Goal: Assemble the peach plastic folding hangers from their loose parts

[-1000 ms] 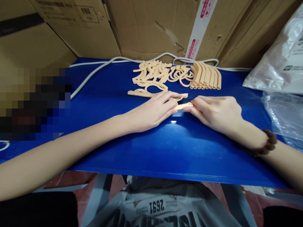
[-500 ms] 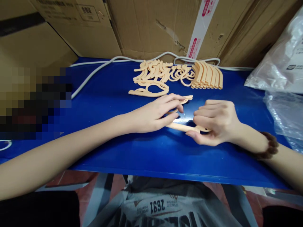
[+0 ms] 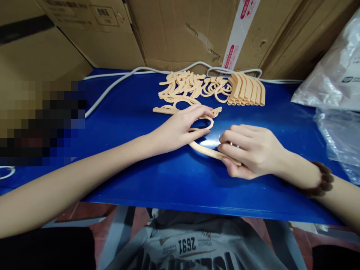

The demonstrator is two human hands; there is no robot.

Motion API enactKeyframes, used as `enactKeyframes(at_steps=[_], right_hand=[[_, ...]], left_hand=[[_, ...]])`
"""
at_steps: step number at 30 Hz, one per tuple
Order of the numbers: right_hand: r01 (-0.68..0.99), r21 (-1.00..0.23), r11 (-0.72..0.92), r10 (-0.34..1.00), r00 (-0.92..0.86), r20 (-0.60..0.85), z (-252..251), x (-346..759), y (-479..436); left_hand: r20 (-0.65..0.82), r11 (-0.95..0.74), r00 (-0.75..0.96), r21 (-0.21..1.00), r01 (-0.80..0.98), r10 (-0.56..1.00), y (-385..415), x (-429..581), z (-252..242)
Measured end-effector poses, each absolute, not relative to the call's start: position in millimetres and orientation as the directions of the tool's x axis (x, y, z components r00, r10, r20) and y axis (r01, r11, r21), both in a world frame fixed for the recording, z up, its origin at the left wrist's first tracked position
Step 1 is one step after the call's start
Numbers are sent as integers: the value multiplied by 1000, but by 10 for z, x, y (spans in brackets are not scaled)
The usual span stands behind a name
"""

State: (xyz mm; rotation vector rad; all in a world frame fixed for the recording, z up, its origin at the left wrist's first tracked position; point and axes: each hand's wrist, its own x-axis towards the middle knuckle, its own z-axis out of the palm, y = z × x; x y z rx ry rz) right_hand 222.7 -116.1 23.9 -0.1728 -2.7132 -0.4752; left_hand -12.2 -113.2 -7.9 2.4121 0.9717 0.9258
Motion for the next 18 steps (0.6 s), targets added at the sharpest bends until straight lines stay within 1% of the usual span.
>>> enactKeyframes(at_steps=[3, 5, 7, 9, 11, 18], right_hand=[[222, 420, 880, 49, -922, 385, 273, 2264, -1131], [280, 483, 830, 88, -920, 381, 291, 2286, -1114], [329, 522, 787, 142, -920, 366, 296, 2300, -1100], [344, 519, 783, 173, -921, 350, 284, 2303, -1088], [329, 480, 813, 172, -924, 342, 260, 2295, -1084], [174, 395, 902, 27, -936, 351, 198, 2222, -1145]], left_hand=[[426, -669, 523, 565, 483, 738, -1138, -126, -64], [417, -661, 522, 572, 485, 744, -1141, -127, -52], [406, -657, 526, 573, 490, 747, -1143, -127, -43], [397, -656, 533, 569, 496, 747, -1144, -125, -39], [386, -654, 539, 564, 504, 749, -1143, -123, -44], [380, -662, 559, 573, 483, 737, -1117, -120, -97]])
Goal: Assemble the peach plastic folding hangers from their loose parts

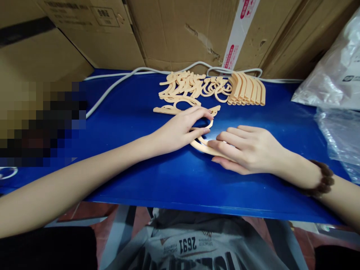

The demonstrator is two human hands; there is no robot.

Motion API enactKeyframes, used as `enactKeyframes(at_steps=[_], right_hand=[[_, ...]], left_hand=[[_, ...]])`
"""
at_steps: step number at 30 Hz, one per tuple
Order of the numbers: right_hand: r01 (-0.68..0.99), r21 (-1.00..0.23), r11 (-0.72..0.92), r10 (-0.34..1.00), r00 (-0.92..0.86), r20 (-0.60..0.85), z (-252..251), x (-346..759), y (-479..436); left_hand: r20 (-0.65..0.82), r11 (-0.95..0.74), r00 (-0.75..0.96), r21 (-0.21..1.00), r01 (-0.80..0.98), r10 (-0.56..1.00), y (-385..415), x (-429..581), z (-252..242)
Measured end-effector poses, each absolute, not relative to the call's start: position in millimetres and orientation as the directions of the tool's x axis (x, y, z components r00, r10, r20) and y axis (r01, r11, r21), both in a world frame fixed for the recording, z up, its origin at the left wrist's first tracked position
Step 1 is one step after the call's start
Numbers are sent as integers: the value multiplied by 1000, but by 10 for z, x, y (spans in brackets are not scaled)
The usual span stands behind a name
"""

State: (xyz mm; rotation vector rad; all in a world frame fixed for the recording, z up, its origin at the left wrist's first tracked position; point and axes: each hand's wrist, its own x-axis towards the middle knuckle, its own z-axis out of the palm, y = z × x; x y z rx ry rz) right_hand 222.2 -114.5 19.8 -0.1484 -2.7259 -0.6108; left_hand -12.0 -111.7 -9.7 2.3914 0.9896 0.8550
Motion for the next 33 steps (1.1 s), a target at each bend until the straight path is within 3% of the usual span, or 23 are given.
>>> enactKeyframes(at_steps=[9, 19, 33], right_hand=[[175, 288, 942, 52, -920, 389, 134, 2207, -1149], [230, 166, 959, 172, -936, 306, 153, 2225, -1057], [372, 283, 884, 280, -907, 316, 121, 2227, -1002]], left_hand=[[405, -688, 565, 534, 493, 719, -1107, -127, -136], [390, -702, 588, 474, 531, 709, -1119, -117, -147], [373, -707, 602, 424, 566, 706, -1144, -122, -86]])
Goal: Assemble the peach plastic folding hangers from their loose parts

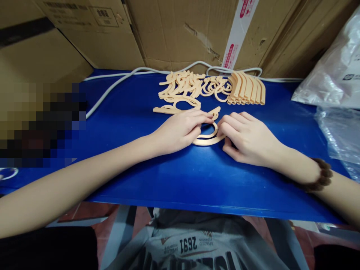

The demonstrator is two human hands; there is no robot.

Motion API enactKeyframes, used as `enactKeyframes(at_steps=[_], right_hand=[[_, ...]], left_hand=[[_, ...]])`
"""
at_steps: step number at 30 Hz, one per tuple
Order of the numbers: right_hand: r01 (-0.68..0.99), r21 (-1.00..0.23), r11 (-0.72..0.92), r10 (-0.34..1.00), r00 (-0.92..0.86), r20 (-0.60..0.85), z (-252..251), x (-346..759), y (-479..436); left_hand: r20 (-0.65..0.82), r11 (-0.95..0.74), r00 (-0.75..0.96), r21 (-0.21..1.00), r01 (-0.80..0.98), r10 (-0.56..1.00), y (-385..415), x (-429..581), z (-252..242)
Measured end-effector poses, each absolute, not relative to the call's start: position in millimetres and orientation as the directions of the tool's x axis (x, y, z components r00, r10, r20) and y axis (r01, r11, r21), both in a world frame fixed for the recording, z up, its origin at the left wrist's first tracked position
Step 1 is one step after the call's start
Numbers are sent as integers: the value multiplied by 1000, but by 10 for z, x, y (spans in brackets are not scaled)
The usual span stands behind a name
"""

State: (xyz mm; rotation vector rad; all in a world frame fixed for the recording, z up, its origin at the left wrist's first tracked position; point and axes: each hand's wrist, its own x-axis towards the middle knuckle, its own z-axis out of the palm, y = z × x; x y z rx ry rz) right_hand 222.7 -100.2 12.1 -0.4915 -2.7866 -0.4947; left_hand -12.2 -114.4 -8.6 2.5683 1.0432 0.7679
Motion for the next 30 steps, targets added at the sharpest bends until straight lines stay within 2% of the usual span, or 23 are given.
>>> enactKeyframes(at_steps=[13, 24, 30], right_hand=[[446, 232, 864, 368, -876, 313, 98, 2243, -957], [707, 227, 670, 609, -698, 376, 41, 2298, -925], [729, 244, 640, 601, -672, 433, 49, 2315, -917]], left_hand=[[406, -727, 604, 411, 550, 686, -1100, -147, -106], [406, -793, 683, 376, 480, 607, -1120, -132, -99], [436, -807, 679, 337, 485, 591, -1139, -111, -111]])
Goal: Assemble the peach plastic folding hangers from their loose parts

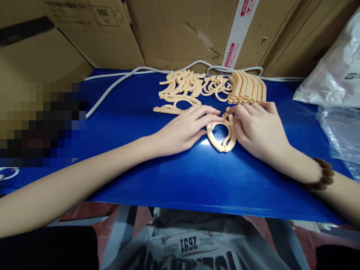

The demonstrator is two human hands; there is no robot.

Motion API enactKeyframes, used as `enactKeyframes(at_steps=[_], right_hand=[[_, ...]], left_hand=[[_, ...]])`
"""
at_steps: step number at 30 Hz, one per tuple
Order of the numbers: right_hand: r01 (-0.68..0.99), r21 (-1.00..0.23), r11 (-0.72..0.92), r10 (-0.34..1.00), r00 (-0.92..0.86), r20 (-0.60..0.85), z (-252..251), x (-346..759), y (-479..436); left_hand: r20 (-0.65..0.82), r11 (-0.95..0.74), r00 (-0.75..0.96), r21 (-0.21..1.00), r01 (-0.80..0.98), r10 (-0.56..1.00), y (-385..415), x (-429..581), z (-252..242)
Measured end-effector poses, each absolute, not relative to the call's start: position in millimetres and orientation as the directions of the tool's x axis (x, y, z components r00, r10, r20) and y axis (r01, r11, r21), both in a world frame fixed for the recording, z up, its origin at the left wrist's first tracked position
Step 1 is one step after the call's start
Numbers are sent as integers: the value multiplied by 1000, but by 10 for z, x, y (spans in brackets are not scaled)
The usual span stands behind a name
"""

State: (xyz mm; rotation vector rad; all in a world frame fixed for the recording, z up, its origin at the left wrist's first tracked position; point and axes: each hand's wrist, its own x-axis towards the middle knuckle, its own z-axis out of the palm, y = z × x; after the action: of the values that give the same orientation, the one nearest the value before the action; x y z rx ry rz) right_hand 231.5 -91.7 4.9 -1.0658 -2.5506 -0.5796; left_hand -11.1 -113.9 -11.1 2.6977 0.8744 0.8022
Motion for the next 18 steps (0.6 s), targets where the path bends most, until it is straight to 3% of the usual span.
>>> enactKeyframes(at_steps=[8, 13, 18], right_hand=[[670, 167, 724, 572, -717, 398, 122, 2253, -976], [453, 158, 877, 388, -863, 324, 168, 2240, -1005], [374, -45, 926, 369, -875, 314, 175, 2265, -983]], left_hand=[[423, -791, 671, 391, 470, 609, -1141, -114, -123], [374, -759, 670, 442, 478, 641, -1191, -93, -153], [332, -726, 664, 478, 494, 670, -1258, -64, -109]])
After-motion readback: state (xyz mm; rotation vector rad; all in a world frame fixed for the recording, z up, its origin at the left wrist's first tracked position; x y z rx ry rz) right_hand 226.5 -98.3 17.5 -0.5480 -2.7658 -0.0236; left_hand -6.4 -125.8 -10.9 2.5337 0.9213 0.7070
